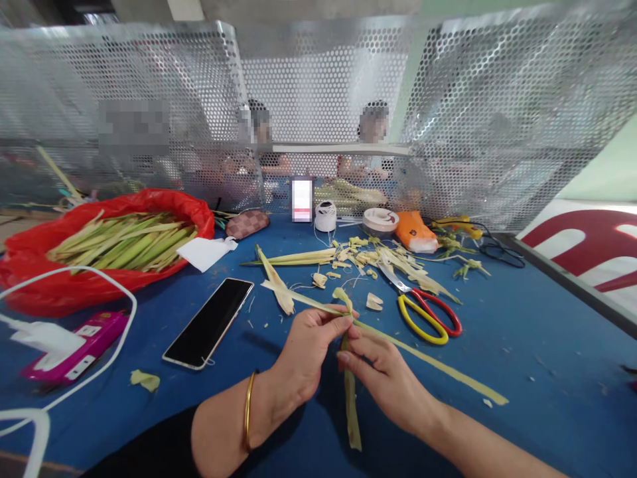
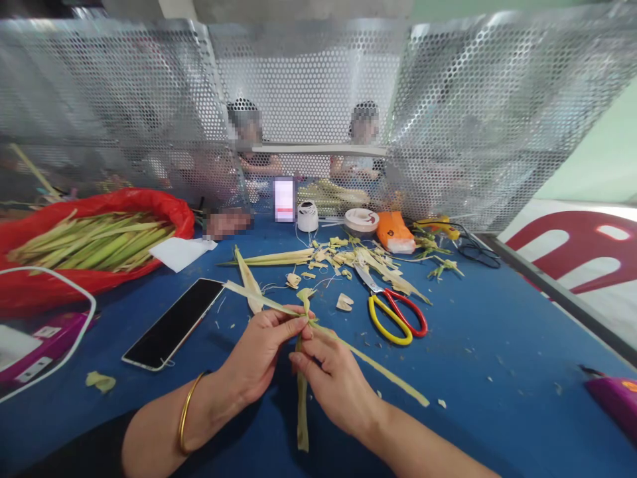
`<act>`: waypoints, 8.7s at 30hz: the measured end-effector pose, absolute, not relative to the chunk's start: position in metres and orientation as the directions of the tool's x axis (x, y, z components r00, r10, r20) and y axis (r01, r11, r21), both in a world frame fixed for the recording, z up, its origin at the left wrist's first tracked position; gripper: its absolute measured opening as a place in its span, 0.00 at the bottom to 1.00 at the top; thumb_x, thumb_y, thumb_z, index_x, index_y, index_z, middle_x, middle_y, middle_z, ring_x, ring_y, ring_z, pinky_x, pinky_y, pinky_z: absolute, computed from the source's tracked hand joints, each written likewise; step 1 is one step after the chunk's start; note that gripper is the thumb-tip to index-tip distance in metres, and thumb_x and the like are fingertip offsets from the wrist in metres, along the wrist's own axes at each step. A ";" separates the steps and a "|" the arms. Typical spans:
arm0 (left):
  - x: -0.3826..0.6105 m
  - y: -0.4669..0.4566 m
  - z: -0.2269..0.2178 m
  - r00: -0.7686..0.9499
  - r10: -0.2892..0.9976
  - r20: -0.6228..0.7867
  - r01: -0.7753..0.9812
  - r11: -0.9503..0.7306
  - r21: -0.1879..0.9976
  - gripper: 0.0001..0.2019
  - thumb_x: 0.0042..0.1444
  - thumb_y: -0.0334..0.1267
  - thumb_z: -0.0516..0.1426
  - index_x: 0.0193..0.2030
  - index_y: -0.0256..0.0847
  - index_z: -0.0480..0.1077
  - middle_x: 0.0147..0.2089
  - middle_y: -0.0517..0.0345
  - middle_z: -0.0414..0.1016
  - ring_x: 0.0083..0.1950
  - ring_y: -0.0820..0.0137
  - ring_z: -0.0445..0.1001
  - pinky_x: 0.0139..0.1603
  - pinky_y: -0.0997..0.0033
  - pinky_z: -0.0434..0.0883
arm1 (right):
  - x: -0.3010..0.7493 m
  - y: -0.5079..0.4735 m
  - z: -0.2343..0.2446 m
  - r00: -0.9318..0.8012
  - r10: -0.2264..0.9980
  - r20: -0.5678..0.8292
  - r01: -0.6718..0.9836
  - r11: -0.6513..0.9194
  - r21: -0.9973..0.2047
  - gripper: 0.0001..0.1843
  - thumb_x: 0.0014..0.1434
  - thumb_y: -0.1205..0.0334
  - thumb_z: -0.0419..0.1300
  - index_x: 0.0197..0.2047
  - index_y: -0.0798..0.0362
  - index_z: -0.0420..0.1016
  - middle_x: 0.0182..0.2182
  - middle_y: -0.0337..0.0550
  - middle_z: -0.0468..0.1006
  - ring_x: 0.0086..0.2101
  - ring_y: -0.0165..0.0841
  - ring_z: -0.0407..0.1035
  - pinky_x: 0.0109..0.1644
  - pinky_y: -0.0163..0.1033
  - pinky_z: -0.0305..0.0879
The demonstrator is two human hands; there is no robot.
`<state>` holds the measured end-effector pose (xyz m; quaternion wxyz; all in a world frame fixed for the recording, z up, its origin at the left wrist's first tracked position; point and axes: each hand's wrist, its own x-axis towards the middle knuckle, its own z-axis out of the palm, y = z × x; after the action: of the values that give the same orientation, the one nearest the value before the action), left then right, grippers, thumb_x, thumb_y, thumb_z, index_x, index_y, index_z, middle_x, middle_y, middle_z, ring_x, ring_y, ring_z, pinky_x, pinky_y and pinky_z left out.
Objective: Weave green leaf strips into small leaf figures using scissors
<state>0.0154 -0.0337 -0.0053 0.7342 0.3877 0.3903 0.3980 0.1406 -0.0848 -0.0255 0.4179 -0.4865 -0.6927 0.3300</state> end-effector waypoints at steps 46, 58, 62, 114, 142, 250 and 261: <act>-0.004 -0.011 0.011 0.672 0.647 -0.360 -0.122 0.576 0.808 0.20 0.58 0.50 0.55 0.38 0.33 0.75 0.28 0.58 0.68 0.18 0.83 0.58 0.16 0.79 0.47 | 0.228 -0.059 0.023 -0.182 0.983 0.001 -0.375 -0.068 -0.924 0.52 0.50 0.21 0.31 0.34 0.52 0.83 0.25 0.47 0.73 0.29 0.38 0.68 0.40 0.47 0.67; 0.007 -0.028 0.006 0.670 0.643 -0.372 0.136 0.387 0.912 0.14 0.54 0.47 0.58 0.30 0.36 0.70 0.20 0.65 0.62 0.16 0.83 0.52 0.17 0.78 0.43 | 0.163 -0.066 -0.013 -0.078 0.978 -0.192 -0.444 -0.206 -0.872 0.15 0.44 0.55 0.73 0.30 0.55 0.77 0.24 0.36 0.73 0.24 0.24 0.65 0.32 0.32 0.62; 0.010 -0.033 0.007 0.652 0.671 -0.353 0.174 0.322 0.931 0.13 0.53 0.45 0.59 0.30 0.34 0.73 0.17 0.69 0.55 0.17 0.82 0.50 0.17 0.78 0.45 | 0.160 -0.068 -0.012 0.005 0.987 -0.158 -0.359 -0.146 -0.922 0.17 0.45 0.53 0.71 0.23 0.56 0.72 0.18 0.34 0.70 0.21 0.24 0.62 0.28 0.32 0.58; 0.006 -0.018 0.000 0.580 0.755 -0.306 -0.126 0.455 0.882 0.15 0.53 0.48 0.60 0.30 0.38 0.65 0.18 0.66 0.64 0.18 0.81 0.57 0.21 0.78 0.53 | 0.191 -0.063 0.006 0.000 0.984 0.179 0.444 0.161 -0.881 0.08 0.55 0.57 0.61 0.33 0.51 0.79 0.32 0.42 0.79 0.36 0.39 0.71 0.43 0.42 0.64; 0.009 -0.026 -0.002 0.528 0.726 -0.440 -0.026 0.532 0.846 0.18 0.39 0.42 0.69 0.36 0.35 0.76 0.32 0.59 0.74 0.25 0.79 0.68 0.20 0.80 0.61 | 0.181 -0.061 -0.010 -0.271 0.822 0.501 0.795 0.485 -0.365 0.14 0.62 0.71 0.52 0.29 0.49 0.75 0.31 0.40 0.78 0.36 0.33 0.71 0.59 0.49 0.52; 0.013 -0.016 -0.014 0.348 0.855 -0.384 -0.111 0.444 0.889 0.14 0.37 0.38 0.68 0.30 0.33 0.77 0.26 0.55 0.76 0.22 0.77 0.67 0.22 0.78 0.61 | 0.155 -0.077 -0.018 -0.229 0.943 0.242 0.448 0.323 -0.834 0.19 0.62 0.58 0.54 0.20 0.51 0.70 0.22 0.39 0.69 0.26 0.31 0.62 0.29 0.34 0.56; 0.012 -0.027 -0.006 0.552 0.765 -0.333 0.109 0.330 0.938 0.11 0.44 0.41 0.63 0.30 0.35 0.77 0.25 0.56 0.75 0.22 0.76 0.67 0.22 0.78 0.59 | 0.171 -0.059 -0.019 0.100 0.992 -0.082 0.015 -0.084 -0.996 0.22 0.49 0.42 0.64 0.25 0.54 0.75 0.19 0.36 0.67 0.23 0.28 0.56 0.28 0.35 0.51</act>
<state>0.0120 -0.0267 -0.0063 0.7036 0.5299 0.4122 0.2329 0.1707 -0.0591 -0.0194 0.4982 -0.5494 -0.4581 0.4900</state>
